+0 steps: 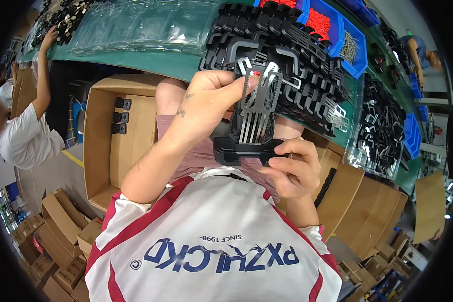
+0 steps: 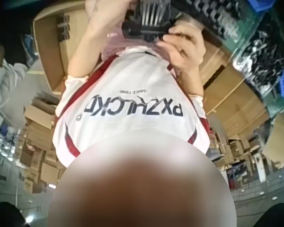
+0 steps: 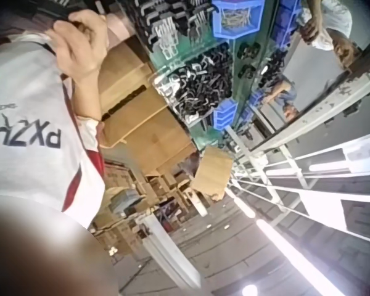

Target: Assembling plastic components and buttons onto a remote control housing on a production line.

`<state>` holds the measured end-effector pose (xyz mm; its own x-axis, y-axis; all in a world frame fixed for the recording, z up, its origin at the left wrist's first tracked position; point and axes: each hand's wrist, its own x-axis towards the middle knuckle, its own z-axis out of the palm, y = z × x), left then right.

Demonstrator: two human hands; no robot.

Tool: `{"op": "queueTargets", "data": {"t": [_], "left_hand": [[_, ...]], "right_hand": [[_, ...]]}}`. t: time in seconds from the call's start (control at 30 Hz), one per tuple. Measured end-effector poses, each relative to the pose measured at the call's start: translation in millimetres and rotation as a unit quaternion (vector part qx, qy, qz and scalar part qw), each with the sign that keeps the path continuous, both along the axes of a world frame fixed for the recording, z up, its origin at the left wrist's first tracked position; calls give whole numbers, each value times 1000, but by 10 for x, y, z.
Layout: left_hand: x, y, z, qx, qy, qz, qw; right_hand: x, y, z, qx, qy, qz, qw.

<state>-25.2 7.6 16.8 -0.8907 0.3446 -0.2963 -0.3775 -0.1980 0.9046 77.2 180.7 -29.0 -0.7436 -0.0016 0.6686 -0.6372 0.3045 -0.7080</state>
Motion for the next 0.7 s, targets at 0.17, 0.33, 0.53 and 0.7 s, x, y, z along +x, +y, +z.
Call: {"op": "queueTargets", "data": {"t": [0.17,0.33,0.53,0.7], "left_hand": [[19,-45,-96,81,-19,-17,996],[-3,-131,-197,186,-14,-52,981],[88,-68,-160,152,75,-90,981],[144,-12,-152,124,113,-91,982]], "right_hand": [[25,8,-16,-2,6,-1,1000],[-6,13,-9,-16,11,-12,1000],[-7,19,19,-21,5,-11,1000],[-5,45,27,-10,7,-13,1000]]}}
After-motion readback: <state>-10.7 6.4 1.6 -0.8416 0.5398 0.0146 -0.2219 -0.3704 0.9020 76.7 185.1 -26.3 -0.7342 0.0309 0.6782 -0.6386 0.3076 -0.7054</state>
